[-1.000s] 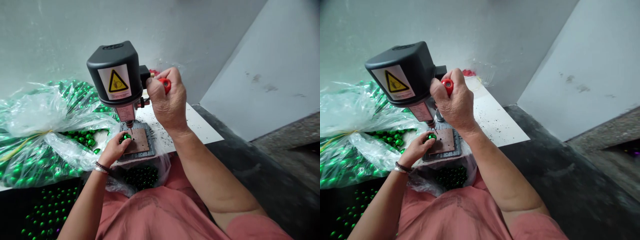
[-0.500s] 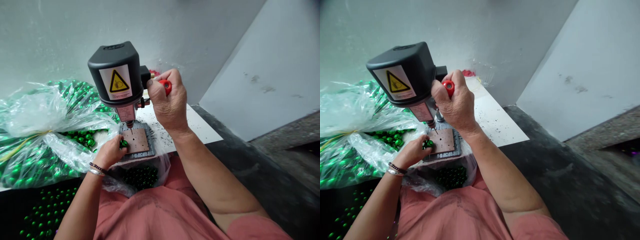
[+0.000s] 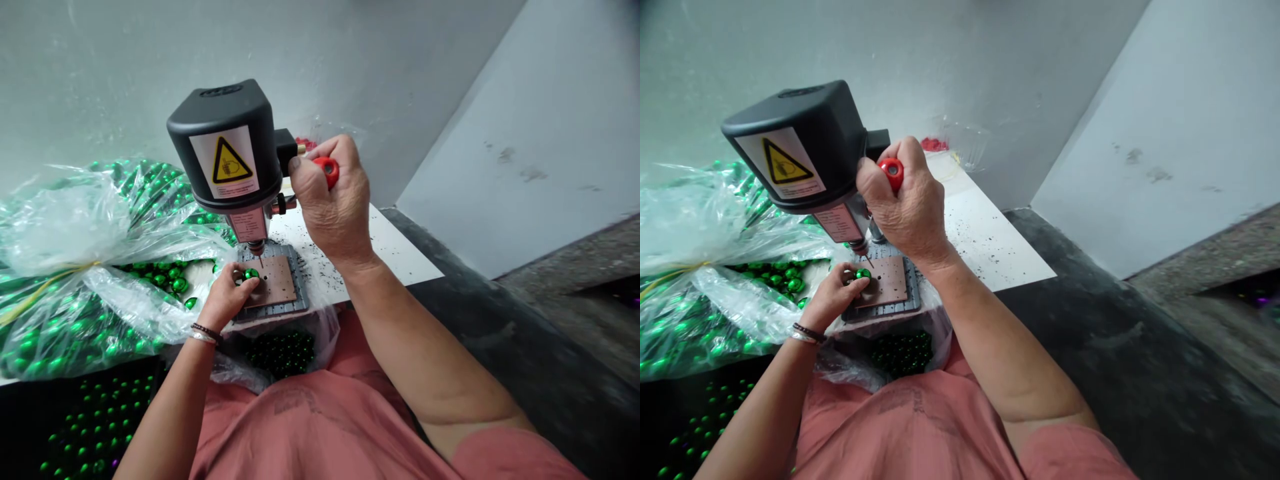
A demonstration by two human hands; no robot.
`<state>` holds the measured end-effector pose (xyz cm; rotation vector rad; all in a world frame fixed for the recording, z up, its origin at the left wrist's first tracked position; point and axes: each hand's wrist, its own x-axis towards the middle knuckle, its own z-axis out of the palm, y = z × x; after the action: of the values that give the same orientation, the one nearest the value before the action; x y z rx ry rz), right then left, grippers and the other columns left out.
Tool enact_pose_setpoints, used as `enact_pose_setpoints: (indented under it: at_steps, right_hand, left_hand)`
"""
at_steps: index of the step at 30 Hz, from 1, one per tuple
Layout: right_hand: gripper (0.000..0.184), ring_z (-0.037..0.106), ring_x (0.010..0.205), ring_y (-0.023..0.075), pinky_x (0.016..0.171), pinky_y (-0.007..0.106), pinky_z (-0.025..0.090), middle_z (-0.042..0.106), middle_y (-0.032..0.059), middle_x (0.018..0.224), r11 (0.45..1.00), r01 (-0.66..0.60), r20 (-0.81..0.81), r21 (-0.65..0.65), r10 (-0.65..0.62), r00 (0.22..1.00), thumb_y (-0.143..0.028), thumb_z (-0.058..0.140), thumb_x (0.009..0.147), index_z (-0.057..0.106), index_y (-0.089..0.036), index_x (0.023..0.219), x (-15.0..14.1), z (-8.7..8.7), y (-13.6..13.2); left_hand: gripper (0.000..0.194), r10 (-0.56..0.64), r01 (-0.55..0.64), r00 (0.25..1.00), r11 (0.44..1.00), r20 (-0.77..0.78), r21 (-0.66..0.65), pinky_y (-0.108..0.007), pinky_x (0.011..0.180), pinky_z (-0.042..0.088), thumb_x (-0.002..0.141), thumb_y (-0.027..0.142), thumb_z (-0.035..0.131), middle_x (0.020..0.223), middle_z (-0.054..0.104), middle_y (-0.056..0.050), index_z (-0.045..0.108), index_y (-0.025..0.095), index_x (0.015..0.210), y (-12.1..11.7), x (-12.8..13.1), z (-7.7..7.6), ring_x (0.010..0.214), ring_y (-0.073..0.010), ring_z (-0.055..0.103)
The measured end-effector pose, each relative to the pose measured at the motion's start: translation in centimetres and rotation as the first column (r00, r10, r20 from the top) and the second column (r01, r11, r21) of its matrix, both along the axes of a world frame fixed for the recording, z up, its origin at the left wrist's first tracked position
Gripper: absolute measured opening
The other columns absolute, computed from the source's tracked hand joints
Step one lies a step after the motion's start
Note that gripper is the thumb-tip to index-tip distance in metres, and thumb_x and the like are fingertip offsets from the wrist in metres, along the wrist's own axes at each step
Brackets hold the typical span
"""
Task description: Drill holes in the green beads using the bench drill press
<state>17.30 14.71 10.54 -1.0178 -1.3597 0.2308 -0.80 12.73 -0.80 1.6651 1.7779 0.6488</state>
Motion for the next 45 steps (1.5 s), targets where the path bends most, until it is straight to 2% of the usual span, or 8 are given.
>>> enact_pose_setpoints:
  at_steps: [4, 7, 14, 18, 26, 30, 36, 45]
  right_hand:
    - [0.03, 0.042, 0.05, 0.0003, 0.052, 0.015, 0.041, 0.038, -0.0082, 0.058, 0.999, -0.041, -0.033, 0.012, 0.041, 0.999, -0.049, 0.044, 0.083, 0.038, -0.02, 0.076, 0.0, -0.2, 0.1]
    - [0.028, 0.038, 0.048, 0.0002, 0.05, 0.015, 0.038, 0.035, -0.0084, 0.057, 0.996, -0.076, -0.079, 0.043, 0.079, 0.994, -0.046, 0.047, 0.082, 0.038, -0.02, 0.075, 0.0, -0.2, 0.1]
    - [0.029, 0.038, 0.051, 0.0002, 0.049, 0.015, 0.038, 0.035, -0.0073, 0.06, 0.995, -0.084, -0.078, 0.051, 0.088, 0.993, -0.046, 0.048, 0.082, 0.038, -0.02, 0.074, 0.0, -0.3, 0.2]
    - [0.03, 0.04, 0.053, -0.0003, 0.049, 0.013, 0.038, 0.038, -0.007, 0.063, 0.996, -0.076, -0.066, 0.041, 0.079, 0.995, -0.048, 0.046, 0.082, 0.039, -0.02, 0.075, 0.1, -0.3, 0.2]
    - [0.029, 0.043, 0.055, -0.0007, 0.052, 0.013, 0.042, 0.04, -0.0069, 0.065, 0.997, -0.067, -0.044, 0.031, 0.068, 0.997, -0.047, 0.047, 0.082, 0.04, -0.019, 0.075, 0.2, -0.3, 0.0]
    - [0.03, 0.046, 0.057, -0.0005, 0.053, 0.013, 0.043, 0.04, -0.0069, 0.065, 0.997, -0.069, -0.028, 0.032, 0.07, 0.997, -0.049, 0.044, 0.082, 0.039, -0.02, 0.077, 0.2, -0.5, 0.1]
    - [0.028, 0.044, 0.058, 0.0003, 0.054, 0.014, 0.043, 0.04, -0.0062, 0.067, 0.996, -0.082, -0.027, 0.031, 0.083, 0.996, -0.046, 0.046, 0.083, 0.04, -0.02, 0.078, 0.3, -0.4, -0.1]
    - [0.02, 0.034, 0.051, 0.0004, 0.049, 0.014, 0.037, 0.038, -0.0074, 0.06, 0.994, 0.04, 0.044, 0.1, -0.044, 0.998, -0.037, 0.051, 0.08, 0.042, -0.02, 0.074, 0.5, -1.6, -1.7]
  left_hand:
    - [0.032, -0.027, 0.043, 0.962, 0.998, -0.271, 0.053, -0.029, 0.068, 0.041, 0.072, 0.041, 0.056, 0.086, 0.064, -0.005, 0.052, 0.018, 0.094, -0.3, 0.1, 0.3, 0.077, -0.0191, 0.059]
    - [0.031, -0.049, 0.06, 0.944, 0.998, -0.327, 0.023, -0.029, 0.066, 0.041, 0.071, 0.041, 0.057, 0.08, 0.063, -0.004, 0.053, 0.018, 0.092, -0.2, -0.3, 0.4, 0.074, -0.019, 0.058]
    - [0.048, -0.074, 0.084, 0.99, 0.993, 0.117, -0.084, -0.027, 0.063, 0.044, 0.071, 0.043, 0.057, 0.085, 0.068, -0.004, 0.06, 0.015, 0.111, -0.1, -1.5, 0.2, 0.068, -0.0159, 0.058]
    - [0.048, -0.06, 0.077, 0.982, 0.993, 0.18, -0.09, -0.026, 0.06, 0.044, 0.072, 0.045, 0.056, 0.077, 0.068, -0.003, 0.065, 0.015, 0.108, -0.1, -1.3, 0.0, 0.064, -0.0149, 0.057]
    - [0.044, -0.01, 0.01, 0.992, 1.0, -0.128, 0.002, -0.028, 0.072, 0.046, 0.07, 0.039, 0.062, 0.086, 0.071, -0.003, 0.067, 0.021, 0.11, 0.5, 0.4, 0.2, 0.081, -0.0191, 0.063]
    - [0.047, -0.046, 0.043, 0.984, 0.999, -0.173, -0.019, -0.027, 0.071, 0.046, 0.07, 0.039, 0.062, 0.088, 0.071, -0.003, 0.065, 0.021, 0.113, 0.8, 1.0, 0.0, 0.078, -0.0184, 0.063]
    - [0.037, -0.127, 0.164, 0.95, 0.98, -0.285, 0.109, -0.027, 0.076, 0.045, 0.07, 0.035, 0.064, 0.096, 0.069, -0.005, 0.069, 0.021, 0.104, 1.5, 1.5, -0.7, 0.085, -0.0193, 0.062]
    - [0.028, -0.158, 0.195, 0.931, 0.977, -0.329, 0.082, -0.027, 0.066, 0.042, 0.07, 0.035, 0.063, 0.089, 0.07, -0.003, 0.07, 0.023, 0.094, 1.9, 1.7, -0.7, 0.078, -0.0192, 0.062]
